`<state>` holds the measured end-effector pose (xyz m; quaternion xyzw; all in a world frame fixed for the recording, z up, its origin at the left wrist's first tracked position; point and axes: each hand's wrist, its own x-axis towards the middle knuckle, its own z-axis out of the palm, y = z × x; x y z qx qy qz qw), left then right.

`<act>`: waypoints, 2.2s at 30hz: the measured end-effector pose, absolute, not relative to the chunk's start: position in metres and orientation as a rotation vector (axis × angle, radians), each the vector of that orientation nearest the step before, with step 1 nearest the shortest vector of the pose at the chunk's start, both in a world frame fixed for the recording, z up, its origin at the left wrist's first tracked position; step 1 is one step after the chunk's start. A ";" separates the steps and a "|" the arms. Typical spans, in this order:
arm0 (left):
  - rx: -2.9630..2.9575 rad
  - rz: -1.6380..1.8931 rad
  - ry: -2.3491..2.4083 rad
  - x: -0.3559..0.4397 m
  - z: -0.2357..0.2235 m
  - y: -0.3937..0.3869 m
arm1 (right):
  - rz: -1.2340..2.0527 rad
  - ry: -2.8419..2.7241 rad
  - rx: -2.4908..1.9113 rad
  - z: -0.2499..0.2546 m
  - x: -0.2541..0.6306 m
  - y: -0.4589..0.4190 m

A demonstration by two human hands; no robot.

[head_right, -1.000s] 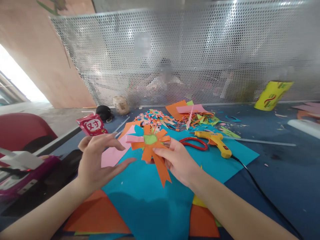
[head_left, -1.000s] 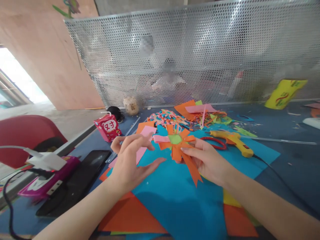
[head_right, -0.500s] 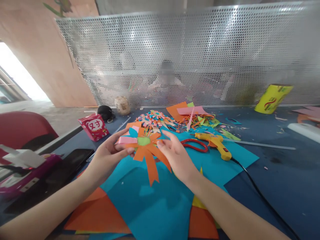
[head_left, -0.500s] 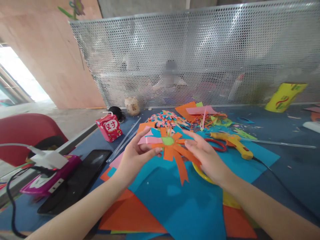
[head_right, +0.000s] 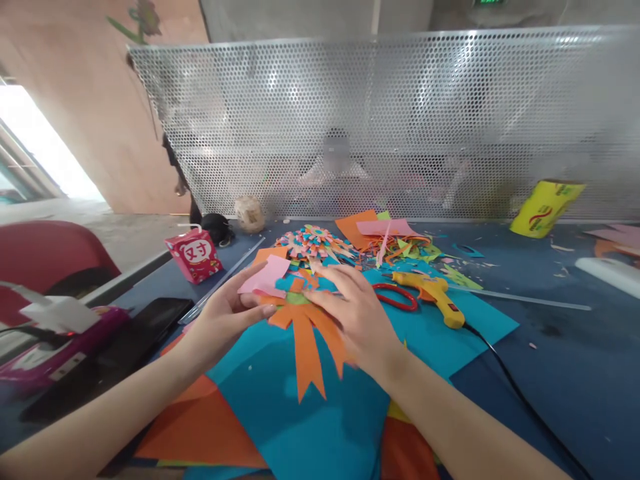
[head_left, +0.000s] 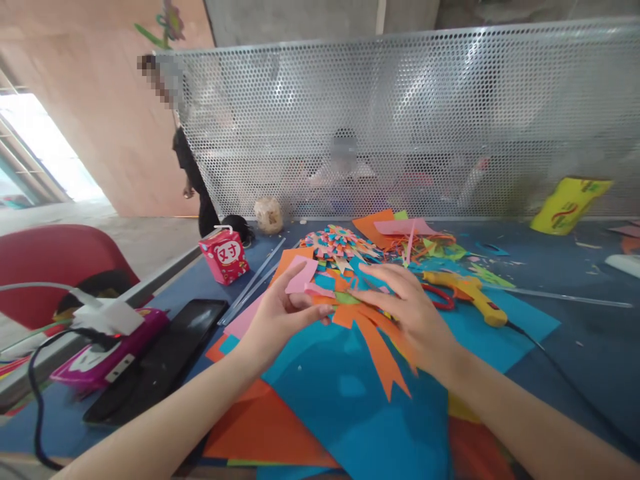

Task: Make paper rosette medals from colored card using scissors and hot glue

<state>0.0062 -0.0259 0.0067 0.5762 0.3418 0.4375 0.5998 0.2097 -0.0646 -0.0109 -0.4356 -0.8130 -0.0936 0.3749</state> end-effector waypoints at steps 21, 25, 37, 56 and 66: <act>1.491 1.338 0.767 0.000 0.013 -0.022 | 0.570 -1.565 -1.491 -0.006 0.193 -0.065; 1.887 1.471 0.771 -0.005 0.014 -0.017 | 0.810 -1.481 -1.384 -0.010 0.193 -0.064; 2.523 1.541 0.811 -0.008 0.004 -0.020 | 1.073 -1.340 -1.302 -0.017 0.194 -0.063; 1.605 1.306 0.831 -0.004 0.005 -0.004 | 1.292 -1.186 -1.092 -0.016 0.196 -0.059; 1.278 1.044 0.736 -0.001 0.006 -0.011 | 1.108 -1.421 -1.296 -0.015 0.195 -0.061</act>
